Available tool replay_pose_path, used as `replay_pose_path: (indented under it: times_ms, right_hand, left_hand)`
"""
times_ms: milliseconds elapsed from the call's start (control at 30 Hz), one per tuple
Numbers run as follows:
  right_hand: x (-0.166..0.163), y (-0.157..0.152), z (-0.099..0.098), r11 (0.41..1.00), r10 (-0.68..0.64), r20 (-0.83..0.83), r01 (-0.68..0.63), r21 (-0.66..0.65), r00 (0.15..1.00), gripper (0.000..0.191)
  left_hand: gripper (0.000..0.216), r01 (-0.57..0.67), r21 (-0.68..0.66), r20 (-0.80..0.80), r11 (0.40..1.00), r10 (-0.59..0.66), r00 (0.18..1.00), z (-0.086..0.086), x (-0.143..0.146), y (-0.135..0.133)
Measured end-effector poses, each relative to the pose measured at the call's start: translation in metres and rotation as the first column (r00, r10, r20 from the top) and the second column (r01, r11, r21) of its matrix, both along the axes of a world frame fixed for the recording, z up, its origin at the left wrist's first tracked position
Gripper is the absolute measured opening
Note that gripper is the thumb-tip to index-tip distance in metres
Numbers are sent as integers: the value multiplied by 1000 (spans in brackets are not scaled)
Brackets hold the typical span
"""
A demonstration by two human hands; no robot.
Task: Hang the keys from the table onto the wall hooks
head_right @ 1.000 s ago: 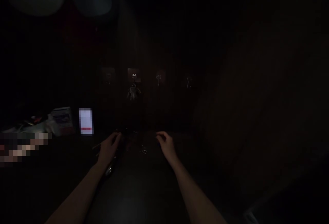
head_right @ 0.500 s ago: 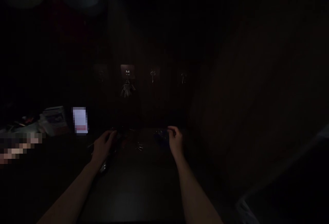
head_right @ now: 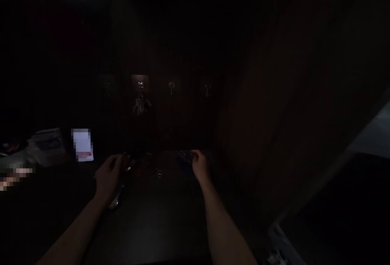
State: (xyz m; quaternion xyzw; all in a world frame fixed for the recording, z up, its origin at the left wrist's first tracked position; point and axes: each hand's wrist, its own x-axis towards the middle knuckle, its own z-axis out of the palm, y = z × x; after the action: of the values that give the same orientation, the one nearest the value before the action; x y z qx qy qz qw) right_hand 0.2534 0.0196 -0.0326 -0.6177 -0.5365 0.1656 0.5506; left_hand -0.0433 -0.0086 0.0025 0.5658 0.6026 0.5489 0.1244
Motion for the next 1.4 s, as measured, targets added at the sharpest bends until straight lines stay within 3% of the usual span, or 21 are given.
replay_pose_path:
  times_ms: [167,333,467,600,733,867,967,1133,1233,1400]
  right_hand:
    - [-5,-3,2,991,36,148,-16,-133,988,32]
    - [-11,-4,3,982,80,210,-41,-182,974,28]
    - [-17,-7,3,984,114,172,-87,-156,979,31]
    - [-21,-8,4,970,175,59,-162,-180,983,26]
    - [-15,-4,4,985,85,27,-80,-155,996,25]
    - [-9,-1,4,997,-31,236,47,-63,971,24]
    - [-13,-1,4,997,52,381,-24,-77,923,25]
    - [-19,-1,1,980,163,470,-90,-175,867,27]
    - [-18,2,2,984,153,405,-99,-151,901,28]
    - [-13,8,4,982,190,99,-189,-17,977,31]
  left_hand:
    - [33,93,88,-219,992,-72,973,-7,-1,-2]
    - [31,272,189,-534,944,-133,835,-11,11,-5]
    - [27,394,25,-658,919,-281,698,-5,30,-7]
    - [24,439,-179,-630,880,-446,636,4,43,-6]
    - [24,404,-237,-619,884,-458,638,7,56,3]
    - [25,362,-130,-542,923,-372,754,-4,77,13]
    - [27,332,-39,-458,943,-312,832,-18,89,16]
    - [27,390,15,-470,921,-338,815,-28,81,16]
    - [27,388,43,-433,921,-333,838,-27,70,17]
    - [27,388,60,-388,920,-336,858,-29,66,22]
